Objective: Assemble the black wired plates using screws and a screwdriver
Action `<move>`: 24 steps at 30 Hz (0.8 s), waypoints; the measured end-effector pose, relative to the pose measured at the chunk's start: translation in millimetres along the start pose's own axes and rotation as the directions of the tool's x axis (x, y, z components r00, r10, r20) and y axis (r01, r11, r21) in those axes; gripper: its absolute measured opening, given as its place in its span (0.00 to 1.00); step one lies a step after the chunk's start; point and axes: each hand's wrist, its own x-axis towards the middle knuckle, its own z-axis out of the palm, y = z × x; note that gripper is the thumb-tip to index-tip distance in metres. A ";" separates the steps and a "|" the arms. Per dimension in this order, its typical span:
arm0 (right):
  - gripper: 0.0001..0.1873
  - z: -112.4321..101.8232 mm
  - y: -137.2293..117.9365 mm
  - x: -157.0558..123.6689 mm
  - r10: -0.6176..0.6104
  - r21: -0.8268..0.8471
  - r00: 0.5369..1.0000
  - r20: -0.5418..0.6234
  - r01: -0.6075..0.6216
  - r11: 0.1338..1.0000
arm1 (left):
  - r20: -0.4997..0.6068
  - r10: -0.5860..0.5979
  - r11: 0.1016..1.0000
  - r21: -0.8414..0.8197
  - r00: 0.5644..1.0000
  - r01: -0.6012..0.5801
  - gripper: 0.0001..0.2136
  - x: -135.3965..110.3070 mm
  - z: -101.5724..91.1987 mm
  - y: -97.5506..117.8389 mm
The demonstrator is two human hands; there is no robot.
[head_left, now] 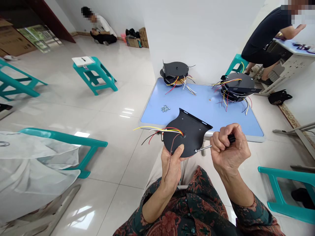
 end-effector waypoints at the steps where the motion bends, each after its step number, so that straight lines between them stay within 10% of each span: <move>1: 0.16 -0.1 0.1 0.1 0.001 0.003 1.000 -0.002 -0.001 1.000 | 0.002 0.000 1.000 0.002 1.000 0.000 0.32 -0.1 -0.2 -0.3; 24: 0.17 8.7 4.4 -8.2 -0.015 -0.109 0.988 0.154 0.032 0.994 | -0.032 -0.008 1.000 0.017 0.999 0.009 0.33 -0.3 -0.3 -2.3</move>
